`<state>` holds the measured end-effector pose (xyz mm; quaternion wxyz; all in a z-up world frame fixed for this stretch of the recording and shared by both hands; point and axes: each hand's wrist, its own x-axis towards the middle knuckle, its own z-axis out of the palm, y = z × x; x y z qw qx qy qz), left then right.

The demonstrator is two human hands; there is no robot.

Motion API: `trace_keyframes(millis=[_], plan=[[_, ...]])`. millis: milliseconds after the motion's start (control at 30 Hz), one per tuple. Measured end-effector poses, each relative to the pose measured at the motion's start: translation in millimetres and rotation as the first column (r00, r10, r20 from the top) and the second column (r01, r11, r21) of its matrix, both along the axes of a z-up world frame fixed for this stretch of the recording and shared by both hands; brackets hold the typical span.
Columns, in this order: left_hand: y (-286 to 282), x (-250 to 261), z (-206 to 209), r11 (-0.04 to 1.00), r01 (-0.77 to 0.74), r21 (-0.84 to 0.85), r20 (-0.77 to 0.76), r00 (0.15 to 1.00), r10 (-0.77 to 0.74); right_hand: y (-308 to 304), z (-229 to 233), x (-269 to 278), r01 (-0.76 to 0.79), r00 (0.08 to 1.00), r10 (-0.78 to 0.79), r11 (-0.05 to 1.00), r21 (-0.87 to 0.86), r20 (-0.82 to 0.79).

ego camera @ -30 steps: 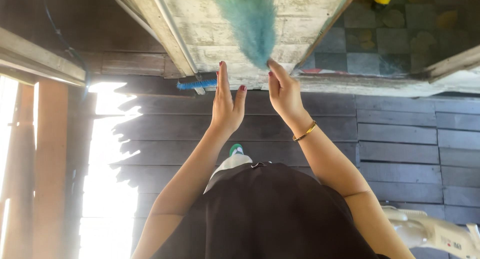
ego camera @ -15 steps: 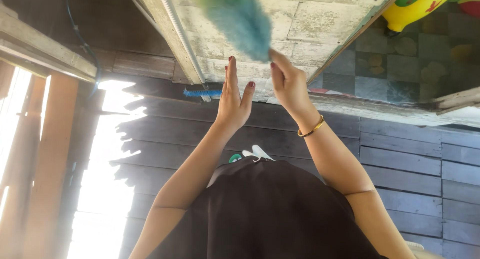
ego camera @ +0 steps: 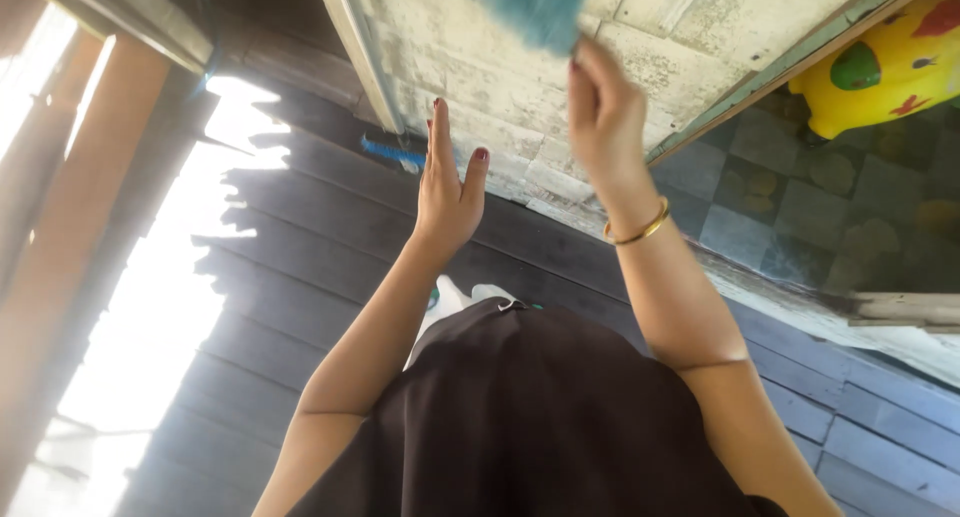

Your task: The person uses a feather duster to wipe dust from a wooden windowsill and adjacent wall. They move along the sill, dusting different sections and the wall beside it, then return to dust the sill again.

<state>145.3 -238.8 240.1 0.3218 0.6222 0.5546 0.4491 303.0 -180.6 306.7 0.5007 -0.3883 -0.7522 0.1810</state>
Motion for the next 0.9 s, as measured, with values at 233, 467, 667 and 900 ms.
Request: trace_keyframes(millis=[233,467,667,900], plan=[[-25.4,61.3,-5.1,0.994,-0.109,-0.024,0.035,0.993,0.11,-3.4,-19.7,33.6,-0.099,0.977,0.152,0.945,-0.311,0.15],[-40.8,85.0,-9.8,0.976,-0.203,-0.081,-0.004,0.979,0.203,5.5,-17.2,65.1,-0.168,0.982,0.177,0.977,-0.135,0.064],[-37.2,86.6,-3.4,0.967,-0.238,-0.096,-0.007,0.971,0.238,5.7,-46.0,54.6,-0.072,0.951,0.18,0.92,-0.386,0.251],[-5.1,92.8,-19.7,0.977,-0.201,-0.064,0.009,0.979,0.202,32.0,-42.9,72.4,-0.154,0.949,0.182,0.98,-0.128,0.259]])
